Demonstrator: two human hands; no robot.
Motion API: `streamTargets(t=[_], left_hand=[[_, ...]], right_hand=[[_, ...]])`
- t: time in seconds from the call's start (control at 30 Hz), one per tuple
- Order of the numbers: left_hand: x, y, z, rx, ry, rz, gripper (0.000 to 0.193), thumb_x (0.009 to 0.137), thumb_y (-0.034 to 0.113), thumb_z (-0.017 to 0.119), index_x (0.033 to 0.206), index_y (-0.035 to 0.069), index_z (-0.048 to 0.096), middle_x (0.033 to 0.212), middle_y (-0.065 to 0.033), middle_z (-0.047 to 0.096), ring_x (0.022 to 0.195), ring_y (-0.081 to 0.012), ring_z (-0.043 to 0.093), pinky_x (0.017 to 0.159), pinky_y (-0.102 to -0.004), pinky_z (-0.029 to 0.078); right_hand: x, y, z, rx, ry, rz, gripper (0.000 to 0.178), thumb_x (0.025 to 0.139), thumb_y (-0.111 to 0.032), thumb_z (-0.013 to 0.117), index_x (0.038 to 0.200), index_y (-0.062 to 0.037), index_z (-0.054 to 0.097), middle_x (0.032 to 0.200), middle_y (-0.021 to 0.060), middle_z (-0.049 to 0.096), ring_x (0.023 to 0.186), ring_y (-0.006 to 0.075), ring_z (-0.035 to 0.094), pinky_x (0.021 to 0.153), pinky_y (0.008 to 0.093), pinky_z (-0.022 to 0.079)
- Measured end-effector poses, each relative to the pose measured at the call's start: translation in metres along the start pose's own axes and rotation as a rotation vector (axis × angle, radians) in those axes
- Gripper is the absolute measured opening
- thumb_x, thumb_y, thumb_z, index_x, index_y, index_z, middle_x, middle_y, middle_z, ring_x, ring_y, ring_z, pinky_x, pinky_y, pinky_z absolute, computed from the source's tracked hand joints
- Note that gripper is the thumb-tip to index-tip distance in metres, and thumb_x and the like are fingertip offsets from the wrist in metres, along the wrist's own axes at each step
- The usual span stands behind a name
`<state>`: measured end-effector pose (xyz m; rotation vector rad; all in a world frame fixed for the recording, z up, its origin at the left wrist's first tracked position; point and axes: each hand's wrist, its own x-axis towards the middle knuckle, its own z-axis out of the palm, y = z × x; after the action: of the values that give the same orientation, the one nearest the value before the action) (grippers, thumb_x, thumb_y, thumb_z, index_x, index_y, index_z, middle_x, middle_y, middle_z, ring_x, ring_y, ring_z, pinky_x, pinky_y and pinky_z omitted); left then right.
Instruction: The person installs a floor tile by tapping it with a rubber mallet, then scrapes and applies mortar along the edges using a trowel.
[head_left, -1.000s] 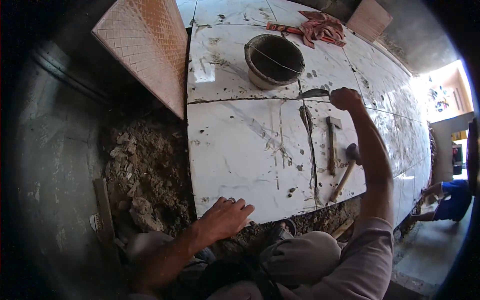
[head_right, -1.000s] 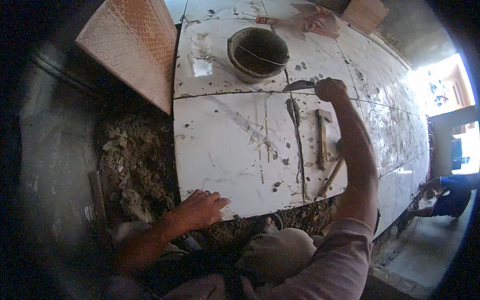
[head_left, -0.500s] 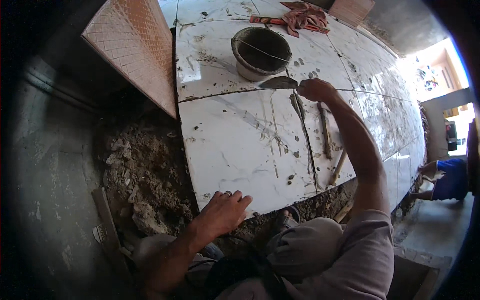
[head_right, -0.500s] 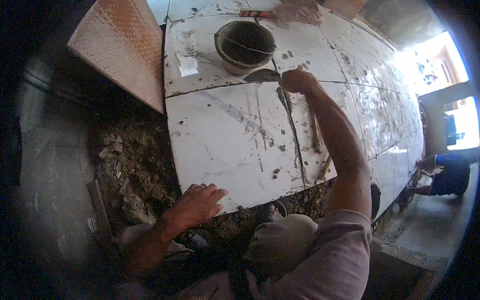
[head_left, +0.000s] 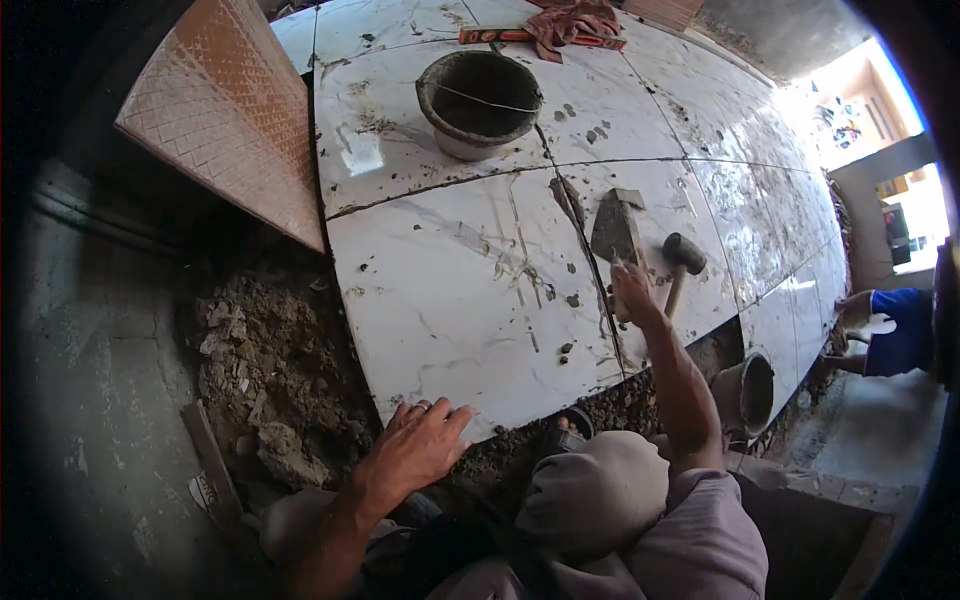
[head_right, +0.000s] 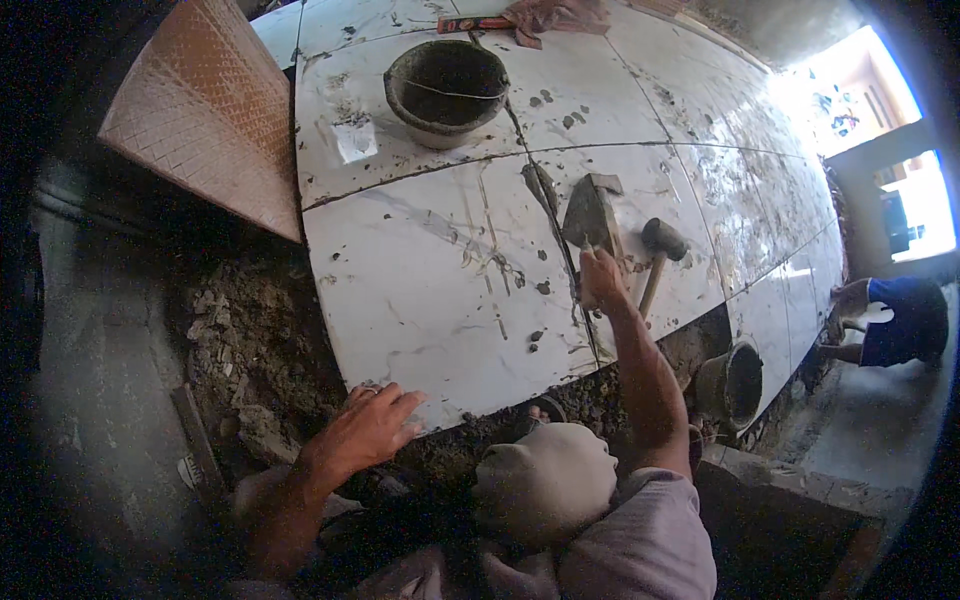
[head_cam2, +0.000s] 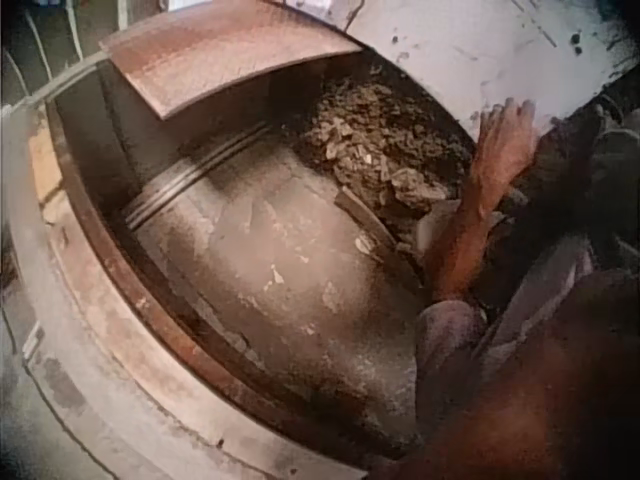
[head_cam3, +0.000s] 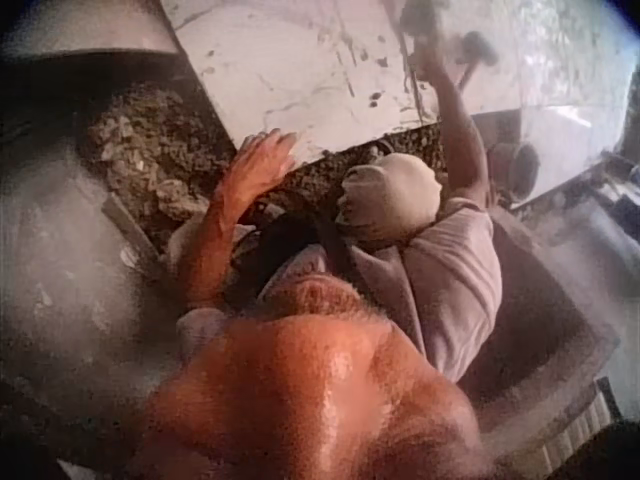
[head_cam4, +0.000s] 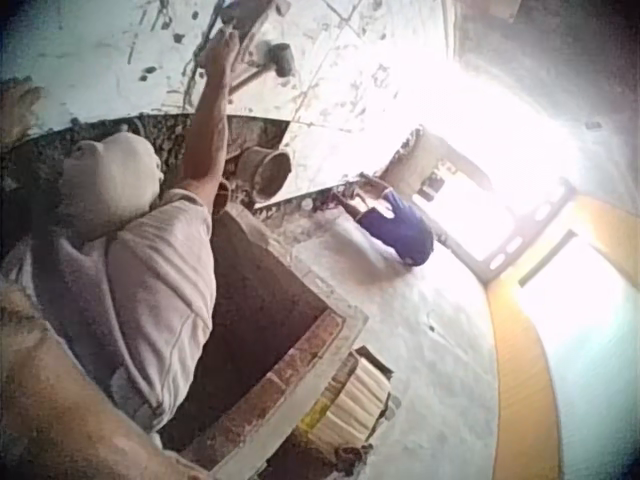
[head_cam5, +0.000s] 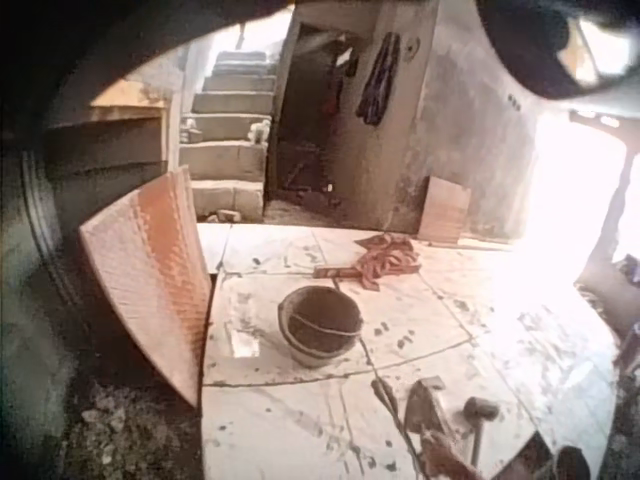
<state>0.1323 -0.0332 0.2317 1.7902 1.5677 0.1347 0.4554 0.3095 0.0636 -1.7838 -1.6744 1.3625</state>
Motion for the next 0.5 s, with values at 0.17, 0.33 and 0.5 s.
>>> streamTargets(t=[0.17, 0.33, 0.5], left_hand=[[0.009, 0.009, -0.007, -0.004, -0.004, -0.044, 0.042, 0.09, 0.028, 0.057, 0.126, 0.008, 0.049, 0.109, -0.0138, 0.053, 0.1, -0.0356, 0.057, 0.093, -0.0503, 0.04], [-0.002, -0.002, -0.002, -0.026, -0.066, -0.127, 0.048, 0.088, 0.03, 0.06, 0.129, 0.009, 0.048, 0.114, -0.0177, 0.054, 0.106, -0.0385, 0.054, 0.095, -0.0483, 0.041], [0.006, 0.012, -0.003, -0.001, -0.029, -0.047, 0.044, 0.091, 0.028, 0.057, 0.129, 0.009, 0.046, 0.11, -0.0152, 0.053, 0.1, -0.0362, 0.057, 0.094, -0.0528, 0.038]], right_hand=[[0.023, 0.052, 0.014, 0.0, 0.139, 0.05, 0.031, 0.088, -0.035, 0.053, 0.088, -0.0045, 0.057, 0.073, 0.006, 0.052, 0.059, 0.0187, 0.053, 0.05, 0.0358, 0.043], [-0.006, -0.059, 0.057, 0.224, -0.065, 0.191, 0.027, 0.087, -0.03, 0.055, 0.084, -0.0037, 0.055, 0.066, 0.0035, 0.049, 0.057, 0.0161, 0.053, 0.048, 0.0345, 0.045], [0.027, -0.033, 0.012, 0.024, -0.149, -0.028, 0.018, 0.083, -0.022, 0.057, 0.088, -0.0047, 0.057, 0.072, 0.0073, 0.053, 0.066, 0.0172, 0.056, 0.055, 0.0336, 0.047]])
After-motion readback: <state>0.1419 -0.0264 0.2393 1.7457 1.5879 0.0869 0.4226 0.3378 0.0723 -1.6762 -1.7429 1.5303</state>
